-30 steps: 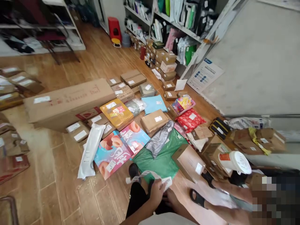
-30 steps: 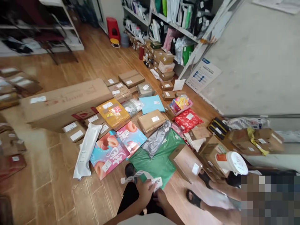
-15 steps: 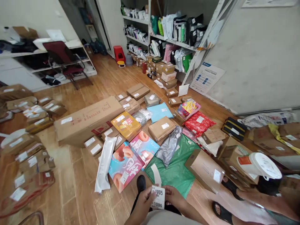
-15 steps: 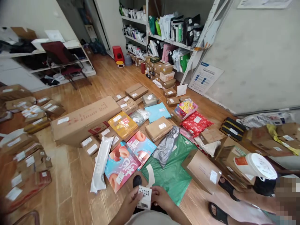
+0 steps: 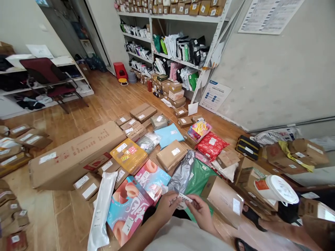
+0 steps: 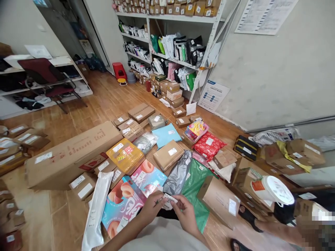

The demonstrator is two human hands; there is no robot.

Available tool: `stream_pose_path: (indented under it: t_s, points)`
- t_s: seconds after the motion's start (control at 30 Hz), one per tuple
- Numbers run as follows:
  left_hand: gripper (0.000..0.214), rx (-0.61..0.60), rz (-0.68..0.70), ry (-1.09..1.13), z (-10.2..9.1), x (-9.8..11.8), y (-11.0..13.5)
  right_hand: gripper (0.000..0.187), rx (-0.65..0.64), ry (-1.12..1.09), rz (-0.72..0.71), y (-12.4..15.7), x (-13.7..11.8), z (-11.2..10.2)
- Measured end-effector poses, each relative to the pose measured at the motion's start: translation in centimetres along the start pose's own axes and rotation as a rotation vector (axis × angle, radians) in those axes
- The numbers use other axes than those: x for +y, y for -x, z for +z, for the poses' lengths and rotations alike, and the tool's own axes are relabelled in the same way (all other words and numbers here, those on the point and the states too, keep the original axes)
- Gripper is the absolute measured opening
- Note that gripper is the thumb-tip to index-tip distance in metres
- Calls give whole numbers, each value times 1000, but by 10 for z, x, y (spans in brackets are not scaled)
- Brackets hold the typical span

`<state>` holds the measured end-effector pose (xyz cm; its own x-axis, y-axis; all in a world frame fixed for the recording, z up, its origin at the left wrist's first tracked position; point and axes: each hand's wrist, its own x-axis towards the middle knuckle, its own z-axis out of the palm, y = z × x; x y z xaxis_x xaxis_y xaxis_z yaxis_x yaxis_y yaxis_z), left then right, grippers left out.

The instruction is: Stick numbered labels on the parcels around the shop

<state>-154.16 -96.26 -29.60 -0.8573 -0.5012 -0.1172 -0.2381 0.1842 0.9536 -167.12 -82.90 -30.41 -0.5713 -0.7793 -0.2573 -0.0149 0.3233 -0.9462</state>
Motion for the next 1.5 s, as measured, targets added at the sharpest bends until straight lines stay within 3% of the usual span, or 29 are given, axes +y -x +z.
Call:
stream_pose_path:
  t_s: [0.1,0.23,0.33,0.47,0.6,0.7,0.77,0.87,0.93,1.0,1.17,1.23,1.3,1.37,1.43,1.5]
  points:
    - [43,88,-79,85,0,10,-16,31,-88,35,-37,-35,-15,-19]
    - [41,79,-109,98,-11,19,-36,28,-184,78,-102,-66,-39,-34]
    - [42,41,-79,31,-20,29,-61,29,-155,15,-86,-79,-42,-40]
    - [47,-59,21,-42,-28,39,-107,30,-20,-163,-18,-93,-28,-49]
    - [49,-264,118,-132,-41,39,-167,36,44,-254,72,-121,-19,-55]
    - [47,-348,164,-215,-62,47,-224,39,125,-269,83,-164,-35,-58]
    - [46,-365,160,-236,-87,57,-266,35,170,-251,68,-205,-59,-60]
    - [43,-391,77,-145,-138,58,-338,22,93,-123,6,-287,-99,-59]
    - [42,-402,-5,-49,-176,33,-394,14,28,-25,-45,-360,-112,-46]
    - [40,-402,-94,49,-211,-18,-460,12,18,-12,-28,-448,-105,-21]
    - [31,-305,-304,225,-281,-195,-641,21,157,-131,212,-688,-24,69]
    - [31,-305,-343,221,-300,-253,-702,23,213,-113,262,-764,14,97]
    - [33,-331,-369,194,-309,-299,-750,25,263,-110,315,-818,49,114]
    - [35,-348,-374,160,-304,-333,-780,26,317,-126,364,-848,80,121]
    - [36,-336,-369,118,-287,-361,-792,26,377,-124,381,-860,109,119]
    - [38,-292,-373,61,-261,-382,-790,24,418,-103,359,-860,133,110]
